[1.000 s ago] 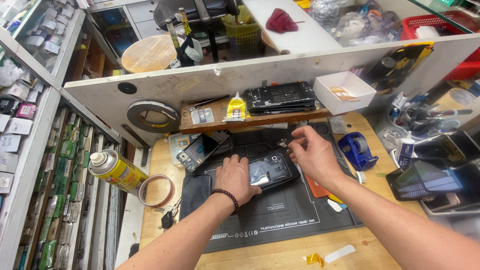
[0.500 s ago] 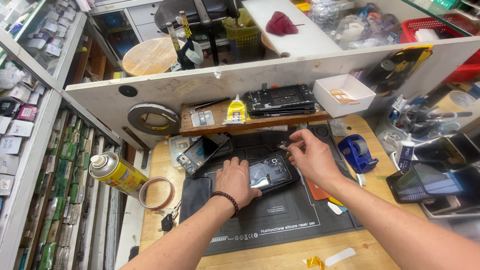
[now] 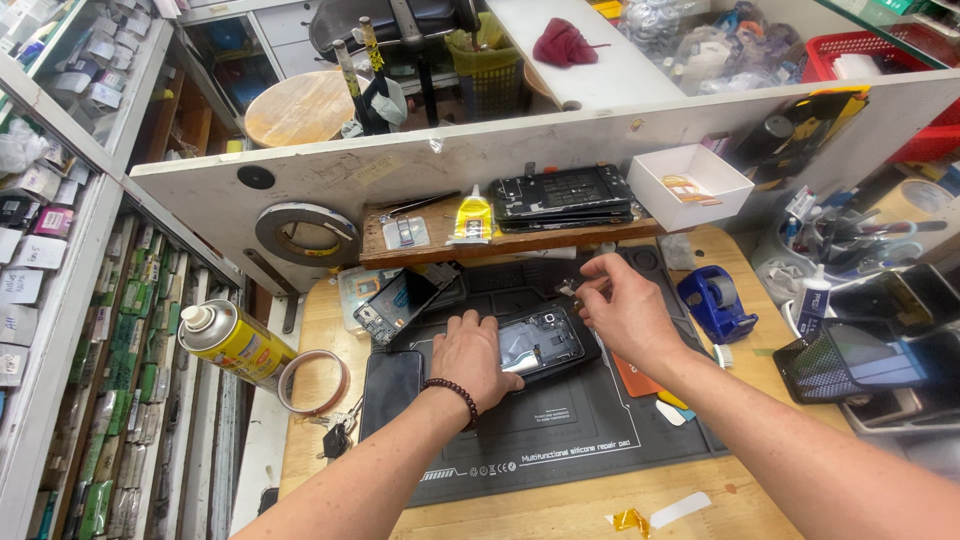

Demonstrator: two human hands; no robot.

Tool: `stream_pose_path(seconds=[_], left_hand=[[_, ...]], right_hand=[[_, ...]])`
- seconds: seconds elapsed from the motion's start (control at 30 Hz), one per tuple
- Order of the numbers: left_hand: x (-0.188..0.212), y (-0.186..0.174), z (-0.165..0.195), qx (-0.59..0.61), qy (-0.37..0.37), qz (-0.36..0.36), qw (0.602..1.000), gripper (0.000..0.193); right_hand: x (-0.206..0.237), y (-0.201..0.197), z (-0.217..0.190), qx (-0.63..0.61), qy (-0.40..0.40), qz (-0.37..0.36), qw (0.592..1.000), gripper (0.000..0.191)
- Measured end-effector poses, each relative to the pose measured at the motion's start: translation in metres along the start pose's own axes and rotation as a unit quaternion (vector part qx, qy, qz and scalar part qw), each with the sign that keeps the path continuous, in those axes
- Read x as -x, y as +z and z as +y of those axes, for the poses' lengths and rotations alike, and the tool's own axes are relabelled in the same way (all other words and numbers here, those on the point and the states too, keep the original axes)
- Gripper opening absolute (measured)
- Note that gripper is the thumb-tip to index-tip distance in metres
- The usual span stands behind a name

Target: The person works at a repair bench on a smartphone placed on a silicone repair mat. They hold the phone steady with one hand while using a small pry tool to work around the edge of the device, prying at the casing and manipulating small components, occasionally repositioning the phone and setting parts aside on the mat.

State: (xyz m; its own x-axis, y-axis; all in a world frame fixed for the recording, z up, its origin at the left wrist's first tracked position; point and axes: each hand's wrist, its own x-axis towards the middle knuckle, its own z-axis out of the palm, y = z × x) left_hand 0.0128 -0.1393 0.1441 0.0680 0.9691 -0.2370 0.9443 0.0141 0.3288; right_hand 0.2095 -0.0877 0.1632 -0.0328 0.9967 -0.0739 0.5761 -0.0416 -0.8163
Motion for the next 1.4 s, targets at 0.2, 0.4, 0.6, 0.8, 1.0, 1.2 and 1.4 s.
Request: stream_pose_path(seconds=[0.2, 0.4, 0.6, 0.8, 1.0, 1.2, 1.4], left_hand=[[0.0, 0.001, 0.0, -0.002, -0.003, 0.004, 1.0, 0.073], [0.0, 0.001, 0.0, -0.001, -0.002, 0.007, 1.0, 0.074], [0.001, 0.0, 0.0, 0.003, 0.002, 0.004, 1.0, 0.074], [0.001, -0.001, 0.0, 0.003, -0.001, 0.003, 1.0, 0.074], [0.001, -0.001, 0.001, 0.003, 0.0, 0.003, 1.0, 0.075], [0.001, -0.002, 0.0, 0.002, 0.001, 0.004, 1.0, 0.073], [0.001, -0.001, 0.0, 0.0, 0.001, 0.005, 1.0, 0.072]], right_hand=[[-0.001, 0.0, 0.002, -0.003, -0.001, -0.001, 1.0, 0.027], [-0.006, -0.004, -0.001, 0.123, -0.146, -0.015, 0.981, 0.029], [-0.022, -0.009, -0.015, 0.247, -0.151, -0.124, 0.949, 0.034], [-0.038, -0.009, -0.014, 0.192, -0.162, -0.158, 0.955, 0.026], [-0.045, -0.009, -0.003, 0.109, -0.109, -0.166, 0.974, 0.025], [-0.038, -0.01, -0.009, 0.082, -0.118, -0.164, 0.976, 0.029], [-0.027, -0.009, -0.018, 0.248, -0.148, -0.103, 0.952, 0.023]])
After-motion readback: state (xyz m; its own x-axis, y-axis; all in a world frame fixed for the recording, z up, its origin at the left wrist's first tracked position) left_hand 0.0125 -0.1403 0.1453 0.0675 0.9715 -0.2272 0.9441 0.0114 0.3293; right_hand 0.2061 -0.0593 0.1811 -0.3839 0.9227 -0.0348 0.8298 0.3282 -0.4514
